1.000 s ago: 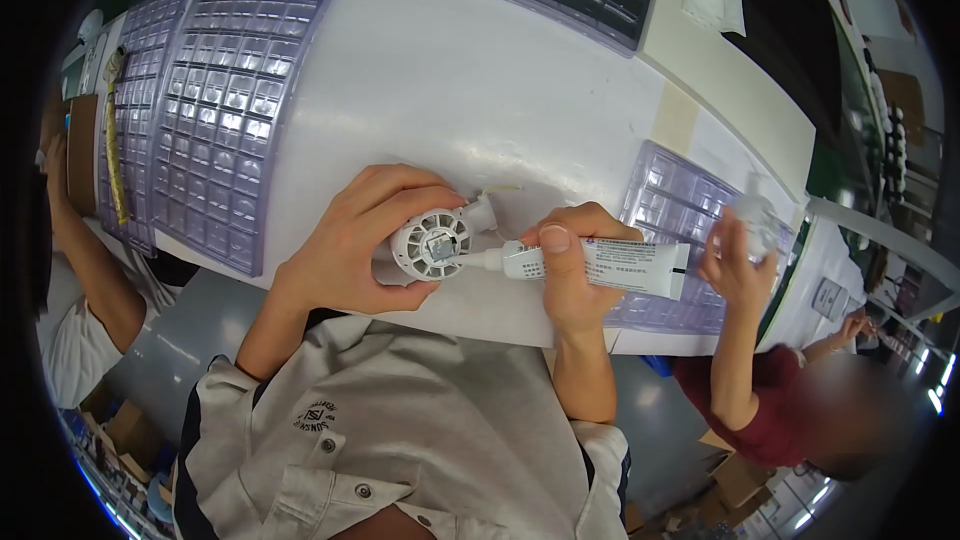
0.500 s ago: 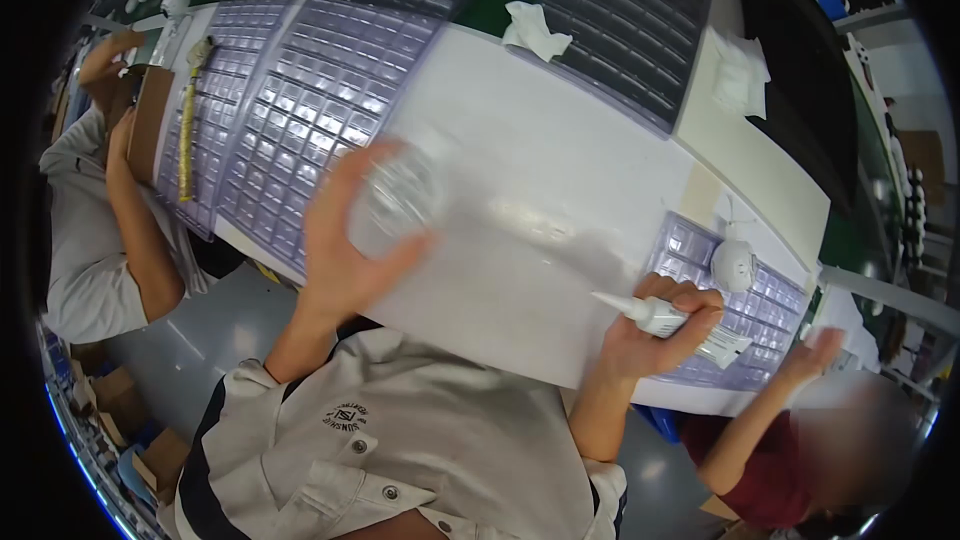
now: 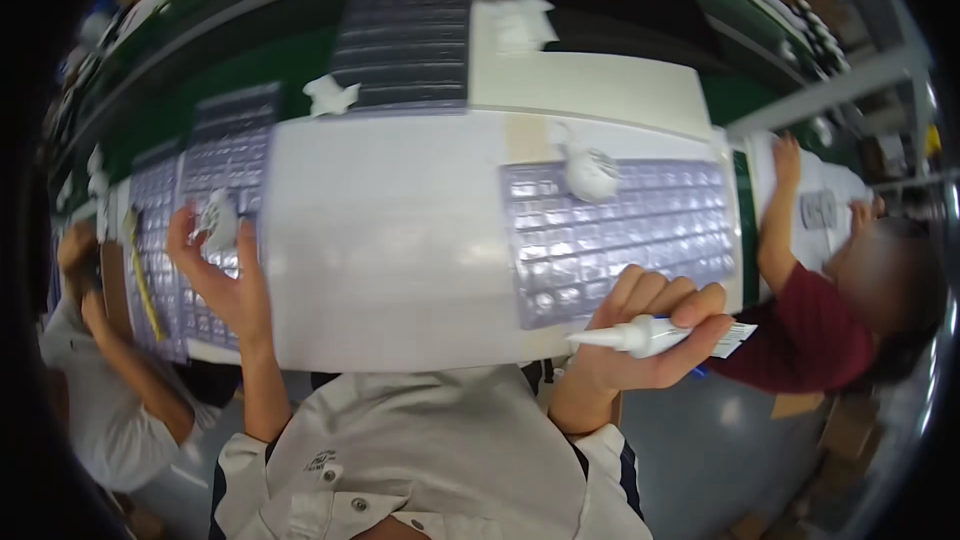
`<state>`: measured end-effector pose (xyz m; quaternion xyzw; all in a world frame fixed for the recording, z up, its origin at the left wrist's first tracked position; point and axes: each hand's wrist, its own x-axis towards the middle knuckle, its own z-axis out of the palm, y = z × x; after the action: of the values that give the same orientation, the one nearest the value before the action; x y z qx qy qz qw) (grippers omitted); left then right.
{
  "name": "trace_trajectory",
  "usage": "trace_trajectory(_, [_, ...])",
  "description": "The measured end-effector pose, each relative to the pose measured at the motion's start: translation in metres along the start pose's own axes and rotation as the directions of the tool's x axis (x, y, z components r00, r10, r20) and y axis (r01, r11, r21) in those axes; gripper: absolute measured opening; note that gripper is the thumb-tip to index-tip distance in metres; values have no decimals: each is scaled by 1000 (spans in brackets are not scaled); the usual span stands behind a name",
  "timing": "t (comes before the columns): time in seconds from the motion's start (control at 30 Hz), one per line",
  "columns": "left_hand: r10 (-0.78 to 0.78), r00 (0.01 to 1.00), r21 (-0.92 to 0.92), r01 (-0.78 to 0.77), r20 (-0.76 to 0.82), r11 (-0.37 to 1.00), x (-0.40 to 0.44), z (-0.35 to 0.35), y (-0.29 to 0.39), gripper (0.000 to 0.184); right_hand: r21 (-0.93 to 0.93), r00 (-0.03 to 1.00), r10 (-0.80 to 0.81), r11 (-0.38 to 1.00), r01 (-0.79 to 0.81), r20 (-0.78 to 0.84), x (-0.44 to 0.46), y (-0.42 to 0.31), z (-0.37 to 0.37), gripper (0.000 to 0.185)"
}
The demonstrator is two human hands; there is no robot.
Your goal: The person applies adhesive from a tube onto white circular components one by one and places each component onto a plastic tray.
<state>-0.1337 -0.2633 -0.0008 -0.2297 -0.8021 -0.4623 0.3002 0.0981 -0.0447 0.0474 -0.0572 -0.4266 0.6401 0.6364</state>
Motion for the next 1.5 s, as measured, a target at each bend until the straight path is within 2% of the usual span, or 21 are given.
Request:
trace_trajectory(0.03, [31, 969, -173, 13, 244, 985, -3, 14, 30, 52, 5, 996, -45, 999, 46, -82, 4, -9, -8, 33])
trace_trajectory(0.07, [99, 881, -321, 62, 462, 945, -10, 27, 61, 49, 15, 984, -80, 996, 84, -159, 7, -17, -15, 33])
trace_trajectory(0.1, [196, 789, -426, 90, 582, 900, -19, 49, 88, 46, 32, 967, -106, 993, 116, -231, 9, -22, -20, 33])
trace_trajectory(0.17, [411, 733, -523, -89, 542, 848, -46, 101, 123, 53, 6, 966, -76, 997, 80, -249, 2, -27, -28, 33])
trace_trajectory(0.23, [482, 735, -538, -190, 477, 822, -64, 142, 151, 54, -39, 954, -10, 999, -2, -299, -8, -29, -35, 32])
trace_trajectory(0.27, [492, 734, -547, -196, 469, 814, -67, 156, 165, 54, -40, 954, -23, 999, 12, -299, -12, -31, -38, 32])
trace_trajectory(0.33, [411, 586, -362, -206, 698, 909, -71, 177, 186, 56, -129, 954, -51, 992, 13, -297, -20, -37, -45, 32])
trace_trajectory(0.5, [320, 551, -246, -207, 770, 947, -76, 202, 201, 54, -155, 933, -74, 988, 20, -353, -21, -42, -43, 31])
trace_trajectory(0.6, [423, 630, -474, -96, 652, 875, -71, 178, 178, 57, -148, 952, -69, 989, 25, -298, -14, -38, -33, 31])
trace_trajectory(0.67, [447, 643, -576, -11, 622, 818, -46, 126, 151, 60, -134, 957, -36, 991, -3, -289, -15, -30, -26, 31])
trace_trajectory(0.73, [350, 567, -521, 167, 745, 837, -25, 71, 114, 65, -195, 995, 32, 980, -50, -93, -13, -10, -15, 31])
trace_trajectory(0.77, [321, 560, -489, 178, 764, 854, -29, 54, 91, 65, -226, 997, 78, 971, -74, 9, -14, 2, -10, 31])
trace_trajectory(0.8, [215, 552, -465, 364, 806, 807, -37, 38, 69, 66, -217, 993, 117, 969, -114, 0, -17, 18, -5, 31])
trace_trajectory(0.83, [114, 537, -438, 527, 836, 728, -40, 26, 51, 67, -362, 987, 141, 926, -106, 72, -19, 38, 3, 32])
trace_trajectory(0.87, [81, 541, -415, 532, 837, 738, -44, 16, 35, 67, -494, 973, 174, 866, -78, 150, -23, 52, 12, 32])
trace_trajectory(0.9, [78, 512, -393, 544, 855, 741, -47, 8, 20, 66, -483, 967, 199, 870, -100, 159, -29, 60, 22, 32])
trace_trajectory(0.97, [81, 455, -362, 576, 887, 733, -53, -4, -2, 66, -500, 877, 446, 809, -309, 179, -35, 71, 42, 32])
trace_trajectory(1.0, [59, 465, -358, 588, 883, 726, -54, -7, -6, 66, -520, 808, 557, 755, -398, 191, -36, 75, 48, 32])
trace_trajectory(1.17, [122, 451, -397, 588, 884, 705, -53, -9, -13, 64, -591, 721, 637, 702, -397, 272, -60, 100, 37, 32])
trace_trajectory(1.23, [185, 466, -438, 524, 865, 730, -52, -6, -13, 63, -589, 741, 629, 699, -406, 234, -65, 103, 34, 32])
trace_trajectory(1.5, [203, 500, -451, 445, 842, 774, -53, -4, -16, 61, -555, 749, 634, 700, -449, 193, -65, 112, 25, 35])
